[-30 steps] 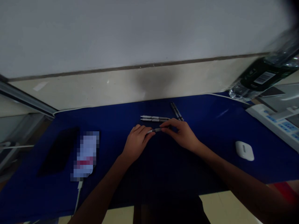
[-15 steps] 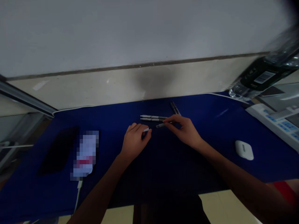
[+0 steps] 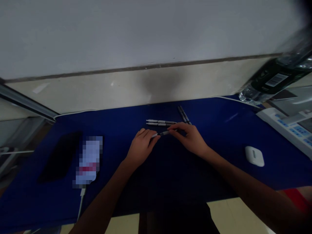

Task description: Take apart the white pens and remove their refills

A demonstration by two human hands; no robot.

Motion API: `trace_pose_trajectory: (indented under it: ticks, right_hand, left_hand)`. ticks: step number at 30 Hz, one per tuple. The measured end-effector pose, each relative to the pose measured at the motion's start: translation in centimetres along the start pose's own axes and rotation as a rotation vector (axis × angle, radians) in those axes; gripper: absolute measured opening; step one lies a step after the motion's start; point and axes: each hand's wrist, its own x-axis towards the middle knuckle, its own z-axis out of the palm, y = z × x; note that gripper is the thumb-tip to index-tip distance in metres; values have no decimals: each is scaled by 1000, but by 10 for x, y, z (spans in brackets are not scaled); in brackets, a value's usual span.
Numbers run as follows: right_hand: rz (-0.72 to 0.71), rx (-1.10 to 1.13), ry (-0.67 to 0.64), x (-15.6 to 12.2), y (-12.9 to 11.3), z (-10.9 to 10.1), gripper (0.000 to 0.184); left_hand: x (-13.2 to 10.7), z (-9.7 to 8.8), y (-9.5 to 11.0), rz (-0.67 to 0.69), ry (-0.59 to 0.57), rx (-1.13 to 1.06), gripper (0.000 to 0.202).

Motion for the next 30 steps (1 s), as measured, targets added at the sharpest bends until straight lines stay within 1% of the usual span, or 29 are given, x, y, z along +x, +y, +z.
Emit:
trace_pose_trajectory:
  ticks: [7,13,17,26,30]
  right_hand:
    - [-2,38,-30,-1,-2,1,14]
    - [6,20,-25,-1,0,3,14]
    - [10,35,-43,-2,2,3,15]
    - [127,68,-128,-3,-1,3,25]
    - [89,99,-186,-2,0,1,30]
  left_hand:
    - [1,1,1,28,-56,27,29]
    - [1,1,3,56,-63,64,31]
    - [0,1,3,52,-61,57,31]
    - [0,2,6,61,-84,87,28]
    - [0,0,4,58,-60,99,29]
